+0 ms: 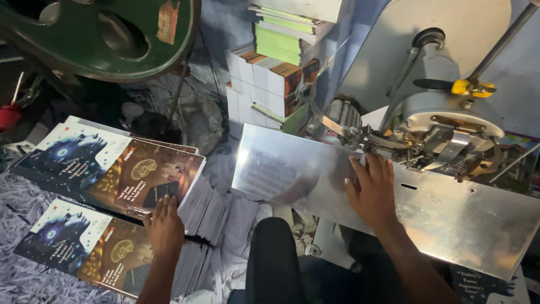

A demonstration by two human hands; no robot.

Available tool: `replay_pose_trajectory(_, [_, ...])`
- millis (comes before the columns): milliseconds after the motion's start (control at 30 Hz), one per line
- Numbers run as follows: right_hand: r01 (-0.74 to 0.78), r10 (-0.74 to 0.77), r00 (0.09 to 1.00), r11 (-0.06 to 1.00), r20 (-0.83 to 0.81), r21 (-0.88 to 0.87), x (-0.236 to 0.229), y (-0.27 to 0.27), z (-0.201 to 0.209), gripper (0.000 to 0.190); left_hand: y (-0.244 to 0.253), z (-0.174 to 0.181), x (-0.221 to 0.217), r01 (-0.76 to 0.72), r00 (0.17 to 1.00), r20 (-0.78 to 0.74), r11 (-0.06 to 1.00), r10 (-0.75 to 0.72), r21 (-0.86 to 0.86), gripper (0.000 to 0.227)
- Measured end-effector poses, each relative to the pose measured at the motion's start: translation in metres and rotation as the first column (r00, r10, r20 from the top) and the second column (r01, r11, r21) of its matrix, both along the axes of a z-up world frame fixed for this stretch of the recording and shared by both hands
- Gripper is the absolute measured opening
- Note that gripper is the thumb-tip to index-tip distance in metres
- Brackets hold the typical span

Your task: The person operates a manual bookbinding machine, feeding printed covers one at a time into the device to stitch the spine. After each cycle, the person removes the bound book and places it on a growing stack.

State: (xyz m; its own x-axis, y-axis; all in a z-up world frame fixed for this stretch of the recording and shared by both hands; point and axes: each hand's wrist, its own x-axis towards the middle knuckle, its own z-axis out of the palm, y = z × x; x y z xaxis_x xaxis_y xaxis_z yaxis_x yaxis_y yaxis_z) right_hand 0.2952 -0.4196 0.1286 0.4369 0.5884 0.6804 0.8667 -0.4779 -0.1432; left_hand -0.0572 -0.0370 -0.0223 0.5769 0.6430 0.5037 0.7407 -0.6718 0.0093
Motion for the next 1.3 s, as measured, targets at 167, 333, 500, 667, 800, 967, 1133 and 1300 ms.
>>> replay_pose_trajectory(167, [0.112,-0.115,0.993,0.991,-0.031,-0.079,-0.010,0.013,0.006,0.066,-0.011,0.012,-0.011,0.096,0.992,0.082,0.995,-0.096,0.008,0.041])
replay_pose_trajectory(333, [0.055,-0.119,0.971,0.956,-0.208,-0.288,-0.040,0.036,0.011,0.058,-0.021,0.033,-0.015,0.102,0.986,0.131,0.994,-0.106,0.043,0.043])
replay_pose_trajectory(500, [-0.430,0.388,0.682,0.898,-0.620,0.089,-0.088,0.075,-0.018,0.048,-0.029,0.074,-0.020,0.118,0.967,0.216,0.990,-0.132,0.075,0.040])
replay_pose_trajectory(667, [-0.568,0.489,0.434,0.801,-0.756,0.192,-0.114,0.126,-0.033,0.050,-0.044,0.112,-0.018,0.134,0.960,0.230,0.983,-0.159,0.123,0.038])
replay_pose_trajectory(800, [-0.605,0.485,0.272,0.758,-0.831,0.244,-0.125,0.160,-0.032,0.053,-0.054,0.126,-0.015,0.147,0.953,0.241,0.977,-0.182,0.156,0.035])
replay_pose_trajectory(967, [-0.490,0.351,-0.159,0.783,-0.923,0.382,-0.148,0.202,-0.030,0.066,-0.063,0.130,-0.006,0.143,0.937,0.291,0.972,-0.194,0.187,0.037])
replay_pose_trajectory(1133, [-0.180,0.243,-0.646,0.872,-0.723,0.454,-0.175,0.234,-0.026,0.060,-0.084,0.132,0.001,0.140,0.931,0.307,0.971,-0.196,0.193,0.042])
replay_pose_trajectory(1300, [-0.018,0.351,-0.712,0.857,-0.608,0.516,-0.181,0.253,-0.036,0.044,-0.111,0.132,0.005,0.182,0.921,0.304,0.959,-0.244,0.218,0.046])
